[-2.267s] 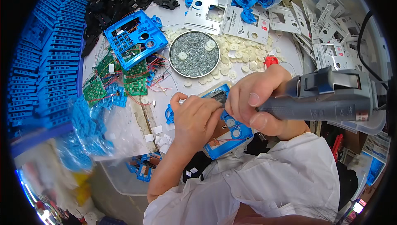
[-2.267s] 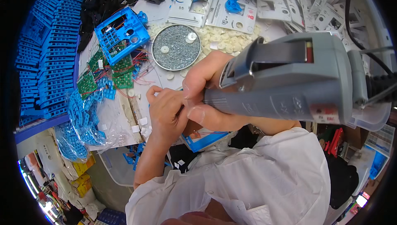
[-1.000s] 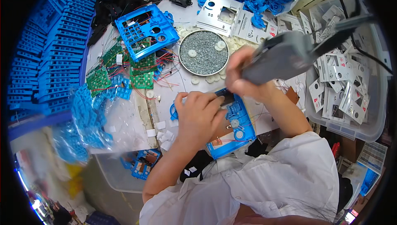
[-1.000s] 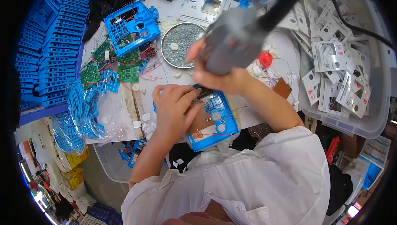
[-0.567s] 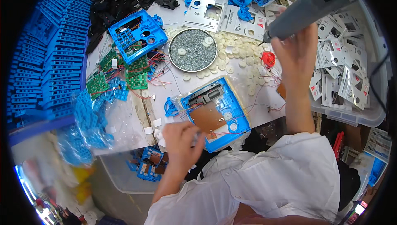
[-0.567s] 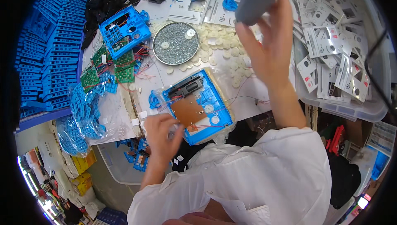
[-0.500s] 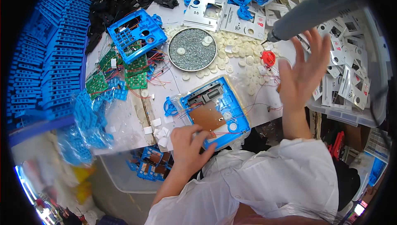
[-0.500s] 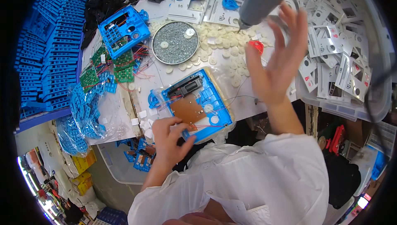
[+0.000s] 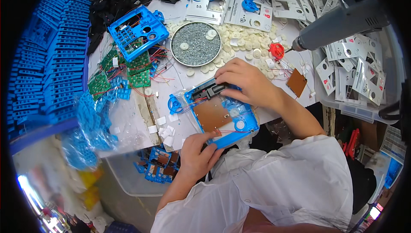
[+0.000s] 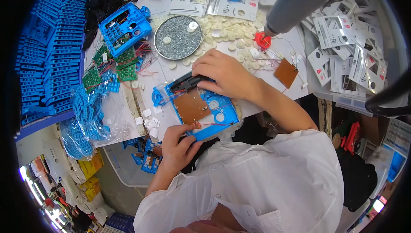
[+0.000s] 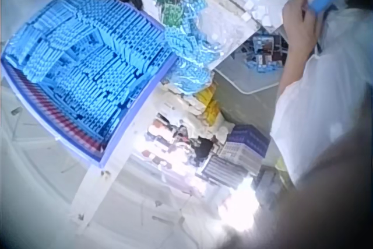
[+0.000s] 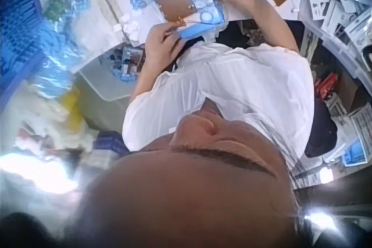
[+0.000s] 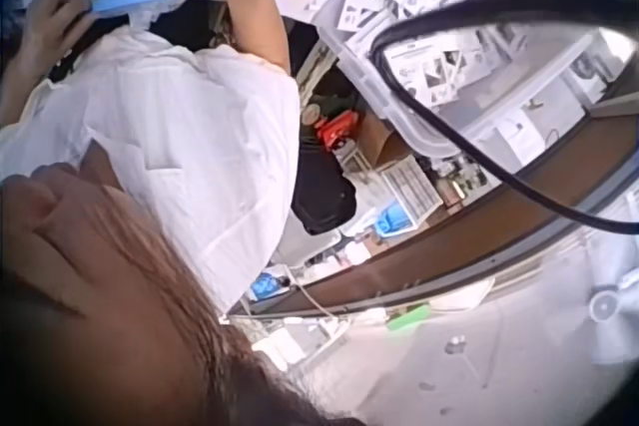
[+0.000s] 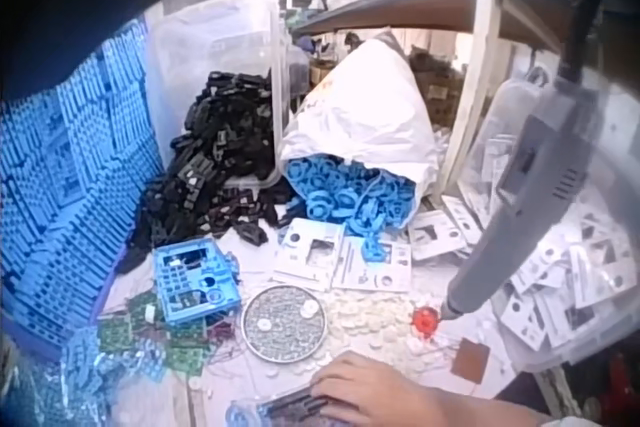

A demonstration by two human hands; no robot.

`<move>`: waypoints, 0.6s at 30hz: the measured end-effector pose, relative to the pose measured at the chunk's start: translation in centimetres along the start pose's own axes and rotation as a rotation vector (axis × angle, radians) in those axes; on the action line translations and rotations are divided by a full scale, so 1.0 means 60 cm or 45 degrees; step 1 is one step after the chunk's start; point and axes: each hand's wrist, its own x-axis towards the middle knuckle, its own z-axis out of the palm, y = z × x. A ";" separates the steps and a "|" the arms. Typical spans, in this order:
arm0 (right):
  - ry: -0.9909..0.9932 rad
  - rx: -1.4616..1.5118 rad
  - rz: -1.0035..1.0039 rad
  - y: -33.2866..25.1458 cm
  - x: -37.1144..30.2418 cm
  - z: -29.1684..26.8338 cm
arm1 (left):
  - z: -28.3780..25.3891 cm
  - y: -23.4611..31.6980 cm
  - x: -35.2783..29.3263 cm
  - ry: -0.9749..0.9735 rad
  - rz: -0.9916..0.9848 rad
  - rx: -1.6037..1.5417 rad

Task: Assembling electronic components into a blue plastic housing using various parts and an electric screwdriver.

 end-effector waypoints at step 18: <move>0.148 0.248 -0.311 -0.111 0.095 0.032 | -0.064 0.017 -0.074 0.490 -1.120 -1.462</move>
